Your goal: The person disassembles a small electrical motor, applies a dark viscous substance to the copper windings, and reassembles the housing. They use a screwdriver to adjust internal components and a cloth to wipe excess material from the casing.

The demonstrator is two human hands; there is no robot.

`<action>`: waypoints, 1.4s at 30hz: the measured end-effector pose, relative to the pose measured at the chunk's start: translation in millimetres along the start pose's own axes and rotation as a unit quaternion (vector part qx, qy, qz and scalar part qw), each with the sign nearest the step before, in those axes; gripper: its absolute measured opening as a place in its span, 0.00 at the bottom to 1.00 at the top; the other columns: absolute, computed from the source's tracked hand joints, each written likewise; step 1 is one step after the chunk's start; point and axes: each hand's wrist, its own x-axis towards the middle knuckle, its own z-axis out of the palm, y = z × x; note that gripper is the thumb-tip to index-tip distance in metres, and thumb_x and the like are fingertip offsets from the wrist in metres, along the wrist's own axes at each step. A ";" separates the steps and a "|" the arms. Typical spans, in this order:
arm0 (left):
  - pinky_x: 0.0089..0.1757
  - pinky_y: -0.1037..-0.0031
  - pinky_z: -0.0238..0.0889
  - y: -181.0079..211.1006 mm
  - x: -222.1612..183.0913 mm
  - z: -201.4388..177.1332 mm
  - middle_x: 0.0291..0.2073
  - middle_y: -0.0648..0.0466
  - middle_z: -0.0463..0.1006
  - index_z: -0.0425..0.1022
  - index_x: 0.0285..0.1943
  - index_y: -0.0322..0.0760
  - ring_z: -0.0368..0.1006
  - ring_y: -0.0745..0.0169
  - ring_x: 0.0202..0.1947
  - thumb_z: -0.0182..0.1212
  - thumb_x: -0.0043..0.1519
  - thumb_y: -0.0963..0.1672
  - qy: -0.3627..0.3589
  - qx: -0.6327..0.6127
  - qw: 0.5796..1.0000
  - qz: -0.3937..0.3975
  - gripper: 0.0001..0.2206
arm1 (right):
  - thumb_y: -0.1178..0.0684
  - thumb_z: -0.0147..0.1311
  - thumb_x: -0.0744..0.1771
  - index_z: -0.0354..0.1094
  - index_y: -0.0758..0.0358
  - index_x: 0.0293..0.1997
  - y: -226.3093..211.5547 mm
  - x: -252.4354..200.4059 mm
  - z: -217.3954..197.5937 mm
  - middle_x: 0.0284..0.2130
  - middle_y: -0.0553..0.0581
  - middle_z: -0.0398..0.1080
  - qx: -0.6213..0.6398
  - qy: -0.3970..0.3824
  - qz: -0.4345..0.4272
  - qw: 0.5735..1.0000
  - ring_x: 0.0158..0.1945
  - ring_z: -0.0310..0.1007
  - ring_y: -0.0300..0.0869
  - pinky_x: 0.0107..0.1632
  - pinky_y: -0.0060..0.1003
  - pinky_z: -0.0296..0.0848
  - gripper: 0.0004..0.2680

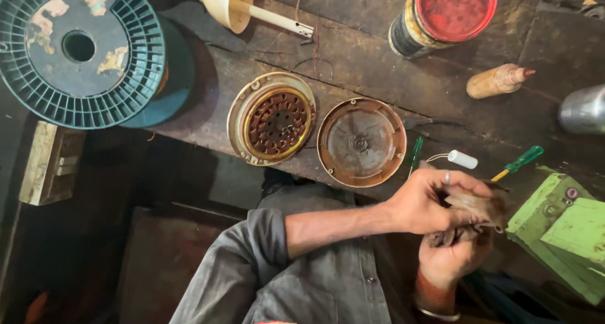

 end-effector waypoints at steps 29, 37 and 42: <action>0.45 0.60 0.70 125.3 -159.7 -303.6 0.41 0.49 0.76 0.73 0.49 0.33 0.74 0.53 0.42 0.49 0.74 0.56 0.553 0.016 0.820 -0.146 0.23 | 0.52 0.57 0.66 0.66 0.62 0.54 43.2 -21.6 98.2 0.38 0.52 0.75 0.394 -0.119 0.559 0.720 0.35 0.79 0.43 0.33 0.38 0.80 0.12; 0.56 0.56 0.71 88.4 -111.5 -327.4 0.59 0.46 0.78 0.71 0.68 0.34 0.77 0.53 0.54 0.45 0.72 0.53 0.289 -0.144 0.889 -0.323 0.24 | 0.57 0.60 0.66 0.66 0.68 0.53 14.1 -33.3 133.3 0.43 0.59 0.75 0.418 -0.109 0.545 0.719 0.40 0.79 0.43 0.38 0.38 0.82 0.12; 0.51 0.53 0.73 96.9 -84.9 -341.6 0.55 0.45 0.79 0.71 0.66 0.36 0.79 0.51 0.49 0.42 0.69 0.53 0.212 -0.217 0.849 -0.432 0.24 | 0.64 0.58 0.65 0.65 0.65 0.55 -1.8 -36.8 112.0 0.46 0.55 0.73 0.454 0.013 0.487 0.746 0.44 0.77 0.42 0.43 0.40 0.81 0.13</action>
